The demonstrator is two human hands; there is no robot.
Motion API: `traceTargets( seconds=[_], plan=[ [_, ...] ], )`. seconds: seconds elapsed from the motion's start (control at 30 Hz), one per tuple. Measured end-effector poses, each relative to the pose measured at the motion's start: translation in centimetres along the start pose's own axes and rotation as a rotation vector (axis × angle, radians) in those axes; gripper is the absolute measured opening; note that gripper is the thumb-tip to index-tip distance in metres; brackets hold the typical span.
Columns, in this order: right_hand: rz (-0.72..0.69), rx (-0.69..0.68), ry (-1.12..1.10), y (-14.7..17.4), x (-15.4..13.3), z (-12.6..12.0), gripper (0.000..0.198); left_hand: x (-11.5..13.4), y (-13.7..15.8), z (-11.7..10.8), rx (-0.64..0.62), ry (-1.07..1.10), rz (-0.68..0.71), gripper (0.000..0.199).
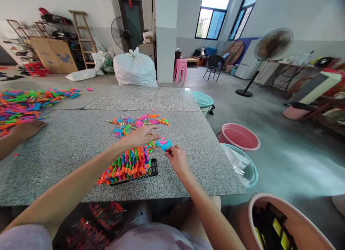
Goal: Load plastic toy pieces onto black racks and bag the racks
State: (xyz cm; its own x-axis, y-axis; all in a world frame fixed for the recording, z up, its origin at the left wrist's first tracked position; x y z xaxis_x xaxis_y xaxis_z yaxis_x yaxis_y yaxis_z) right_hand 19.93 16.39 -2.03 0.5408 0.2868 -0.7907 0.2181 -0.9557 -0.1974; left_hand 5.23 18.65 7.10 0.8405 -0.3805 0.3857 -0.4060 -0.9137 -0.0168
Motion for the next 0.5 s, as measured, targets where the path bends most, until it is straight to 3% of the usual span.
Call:
traceTargets(
  seconds=[0.13, 0.27, 0.43, 0.5],
  plan=[
    [0.116, -0.044, -0.12, 1.8, 4.0, 2.1, 0.003, -0.3, 5.0, 1.6, 0.005, -0.125, 0.016, 0.069],
    [0.206, -0.127, -0.26, 3.4, 6.1, 4.5, 0.011, 1.4, 9.5, 4.5, 0.017, -0.424, 0.125, 0.046],
    [0.158, -0.091, -0.3, 4.2, 6.0, 4.7, 0.009, 3.8, 12.3, 5.2, 0.005, -0.513, 0.224, 0.045],
    [0.153, -0.08, -0.357, 4.3, 5.5, 4.8, 0.01, 4.2, 12.9, 4.7, 0.078, -0.492, 0.216, 0.048]
  ],
)
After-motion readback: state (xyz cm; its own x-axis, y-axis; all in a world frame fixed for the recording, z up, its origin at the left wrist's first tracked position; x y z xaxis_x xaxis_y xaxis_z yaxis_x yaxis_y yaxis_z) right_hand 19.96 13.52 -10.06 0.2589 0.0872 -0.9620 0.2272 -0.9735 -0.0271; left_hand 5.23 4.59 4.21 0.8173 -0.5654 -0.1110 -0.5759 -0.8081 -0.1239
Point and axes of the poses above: each hand's wrist, its own y-axis away from the middle knuckle, its own z-axis out of the palm, x = y × z, the point moved 10 cm from there along -y, towards the middle knuckle, and after that the axes turned 12 degrees about -y, right-handed, at the moved point
